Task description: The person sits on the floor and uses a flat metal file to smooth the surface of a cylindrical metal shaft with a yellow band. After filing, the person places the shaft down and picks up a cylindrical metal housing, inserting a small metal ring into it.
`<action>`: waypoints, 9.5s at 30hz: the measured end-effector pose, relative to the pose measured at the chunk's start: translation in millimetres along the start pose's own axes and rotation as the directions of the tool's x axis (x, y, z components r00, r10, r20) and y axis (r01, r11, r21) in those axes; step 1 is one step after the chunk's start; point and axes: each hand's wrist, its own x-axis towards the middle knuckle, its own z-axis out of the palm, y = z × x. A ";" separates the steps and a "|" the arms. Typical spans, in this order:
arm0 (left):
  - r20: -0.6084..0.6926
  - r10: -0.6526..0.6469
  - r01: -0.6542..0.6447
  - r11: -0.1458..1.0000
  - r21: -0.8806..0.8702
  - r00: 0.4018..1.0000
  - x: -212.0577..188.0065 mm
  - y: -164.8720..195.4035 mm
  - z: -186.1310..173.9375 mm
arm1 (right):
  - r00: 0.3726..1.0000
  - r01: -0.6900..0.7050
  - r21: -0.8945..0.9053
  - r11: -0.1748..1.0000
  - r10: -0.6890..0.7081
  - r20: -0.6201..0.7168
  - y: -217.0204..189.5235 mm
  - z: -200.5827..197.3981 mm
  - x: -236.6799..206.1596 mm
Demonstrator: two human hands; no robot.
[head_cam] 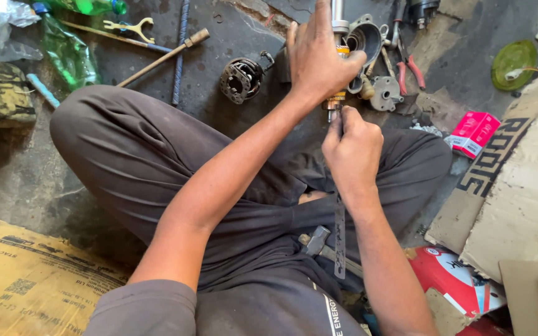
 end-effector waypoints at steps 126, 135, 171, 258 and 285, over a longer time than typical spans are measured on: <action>0.101 0.018 -0.003 0.989 -0.150 0.995 8.5 -14.0 -13.8 | 0.984 -0.170 0.278 0.945 0.150 0.092 -10.3 -23.9 -12.2; 0.121 0.019 0.001 0.987 -0.163 0.992 8.6 -11.4 -16.5 | 0.994 -0.113 0.345 0.932 0.101 0.053 -0.4 -21.4 -14.8; 0.159 -0.027 0.043 0.994 -0.098 0.987 9.3 -11.4 -18.1 | 0.990 -0.083 0.278 0.957 0.110 -0.083 -10.2 0.8 -17.8; 0.308 -0.034 0.133 0.942 -0.307 0.951 26.1 -35.6 -13.6 | 0.958 -0.276 0.504 0.818 0.274 0.081 15.1 2.9 -8.5; 0.290 -0.089 0.171 0.948 -0.268 0.953 23.2 -26.8 -14.2 | 0.966 -0.212 0.201 0.956 0.174 0.190 13.5 -12.0 8.8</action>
